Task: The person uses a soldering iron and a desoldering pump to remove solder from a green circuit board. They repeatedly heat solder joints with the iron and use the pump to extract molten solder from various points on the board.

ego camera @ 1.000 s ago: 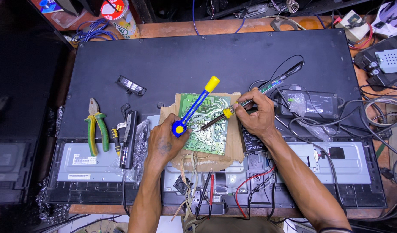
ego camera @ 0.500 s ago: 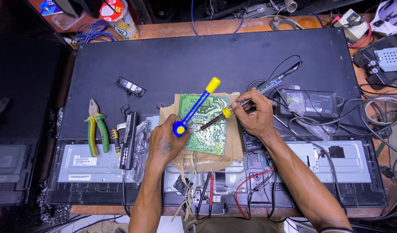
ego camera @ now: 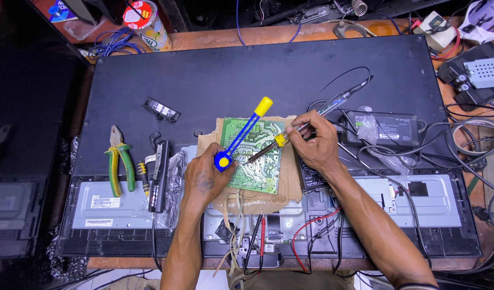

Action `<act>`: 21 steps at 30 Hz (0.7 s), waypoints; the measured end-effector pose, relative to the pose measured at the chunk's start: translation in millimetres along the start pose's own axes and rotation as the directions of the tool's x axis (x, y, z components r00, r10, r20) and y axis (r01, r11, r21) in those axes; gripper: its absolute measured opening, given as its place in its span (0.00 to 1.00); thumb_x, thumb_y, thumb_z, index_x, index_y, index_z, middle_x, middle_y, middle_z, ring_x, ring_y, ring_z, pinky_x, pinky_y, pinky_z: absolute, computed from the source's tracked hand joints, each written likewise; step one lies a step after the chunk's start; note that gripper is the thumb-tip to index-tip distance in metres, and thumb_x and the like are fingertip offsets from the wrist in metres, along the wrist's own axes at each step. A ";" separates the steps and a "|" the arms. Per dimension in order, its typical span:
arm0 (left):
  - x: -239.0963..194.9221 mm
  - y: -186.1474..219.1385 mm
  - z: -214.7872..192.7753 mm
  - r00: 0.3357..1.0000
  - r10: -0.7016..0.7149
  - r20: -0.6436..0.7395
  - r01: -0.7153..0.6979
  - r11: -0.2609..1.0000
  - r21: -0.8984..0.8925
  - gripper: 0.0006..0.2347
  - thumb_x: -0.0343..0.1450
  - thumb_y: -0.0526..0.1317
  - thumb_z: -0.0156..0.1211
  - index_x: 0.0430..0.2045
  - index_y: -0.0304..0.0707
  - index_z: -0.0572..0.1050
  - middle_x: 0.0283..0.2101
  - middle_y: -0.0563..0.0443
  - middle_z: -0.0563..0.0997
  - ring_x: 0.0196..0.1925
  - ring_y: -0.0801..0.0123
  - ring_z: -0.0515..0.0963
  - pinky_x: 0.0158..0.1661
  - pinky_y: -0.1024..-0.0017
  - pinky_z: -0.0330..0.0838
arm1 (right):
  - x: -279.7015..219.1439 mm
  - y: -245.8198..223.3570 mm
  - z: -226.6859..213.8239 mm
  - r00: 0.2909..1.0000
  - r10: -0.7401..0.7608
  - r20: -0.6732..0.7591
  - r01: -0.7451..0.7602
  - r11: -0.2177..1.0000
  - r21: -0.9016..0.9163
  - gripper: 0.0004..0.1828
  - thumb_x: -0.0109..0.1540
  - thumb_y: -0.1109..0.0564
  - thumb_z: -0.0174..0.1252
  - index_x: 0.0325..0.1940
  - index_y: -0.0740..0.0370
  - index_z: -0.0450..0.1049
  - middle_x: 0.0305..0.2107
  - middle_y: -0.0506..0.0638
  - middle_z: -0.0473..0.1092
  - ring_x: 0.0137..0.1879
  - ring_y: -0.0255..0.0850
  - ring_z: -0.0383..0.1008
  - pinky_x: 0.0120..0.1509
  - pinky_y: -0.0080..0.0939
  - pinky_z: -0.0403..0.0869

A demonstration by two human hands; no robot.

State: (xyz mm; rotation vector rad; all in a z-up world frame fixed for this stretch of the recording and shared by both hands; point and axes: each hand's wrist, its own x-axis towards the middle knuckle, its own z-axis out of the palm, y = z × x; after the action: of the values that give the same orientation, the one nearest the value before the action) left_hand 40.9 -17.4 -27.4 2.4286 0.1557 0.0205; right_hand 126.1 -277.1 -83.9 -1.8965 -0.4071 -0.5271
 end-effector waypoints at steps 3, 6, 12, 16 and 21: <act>1.3 -1.9 0.3 1.000 -0.012 0.003 0.012 1.000 0.018 0.12 0.61 0.41 0.71 0.32 0.39 0.76 0.27 0.32 0.83 0.35 0.31 0.84 0.38 0.44 0.75 | 0.6 -2.2 0.5 1.000 0.013 0.000 -0.013 1.000 -0.005 0.07 0.59 0.58 0.71 0.38 0.57 0.79 0.19 0.53 0.68 0.25 0.46 0.71 0.36 0.42 0.73; 2.4 -3.7 4.3 1.000 -0.016 0.007 0.016 0.999 0.046 0.12 0.61 0.42 0.71 0.32 0.41 0.76 0.26 0.32 0.83 0.35 0.31 0.83 0.37 0.43 0.74 | 1.4 -4.0 0.3 1.000 0.022 0.005 -0.022 1.000 -0.011 0.08 0.59 0.58 0.71 0.39 0.57 0.79 0.19 0.53 0.69 0.25 0.46 0.71 0.36 0.43 0.73; 1.5 -1.0 2.3 1.000 -0.007 0.013 0.006 1.000 0.029 0.11 0.61 0.40 0.70 0.32 0.41 0.76 0.27 0.32 0.83 0.35 0.32 0.84 0.38 0.44 0.75 | 1.5 -5.9 0.2 0.999 0.032 0.007 -0.032 0.999 -0.030 0.07 0.59 0.58 0.71 0.39 0.56 0.79 0.19 0.53 0.69 0.25 0.46 0.71 0.36 0.43 0.73; 0.7 3.3 1.3 0.999 -0.016 0.027 0.016 1.000 0.022 0.11 0.61 0.39 0.70 0.31 0.40 0.76 0.28 0.33 0.84 0.35 0.33 0.84 0.38 0.45 0.75 | 0.1 -2.3 0.6 0.999 0.037 -0.001 -0.037 0.999 -0.027 0.07 0.59 0.57 0.71 0.38 0.55 0.79 0.19 0.53 0.69 0.25 0.46 0.71 0.36 0.43 0.73; 0.3 4.9 0.3 0.999 -0.012 0.035 0.011 1.000 0.026 0.11 0.61 0.39 0.71 0.32 0.39 0.76 0.29 0.32 0.83 0.36 0.33 0.84 0.38 0.44 0.75 | -0.7 -2.5 2.5 1.000 0.023 -0.018 -0.024 1.000 -0.012 0.08 0.59 0.56 0.71 0.38 0.55 0.79 0.19 0.52 0.69 0.25 0.45 0.71 0.36 0.42 0.73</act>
State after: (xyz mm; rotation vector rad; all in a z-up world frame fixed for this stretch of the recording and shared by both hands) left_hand 41.8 -21.2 -24.5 2.4521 0.1544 -0.0293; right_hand 124.7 -273.9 -83.2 -1.9045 -0.3702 -0.5321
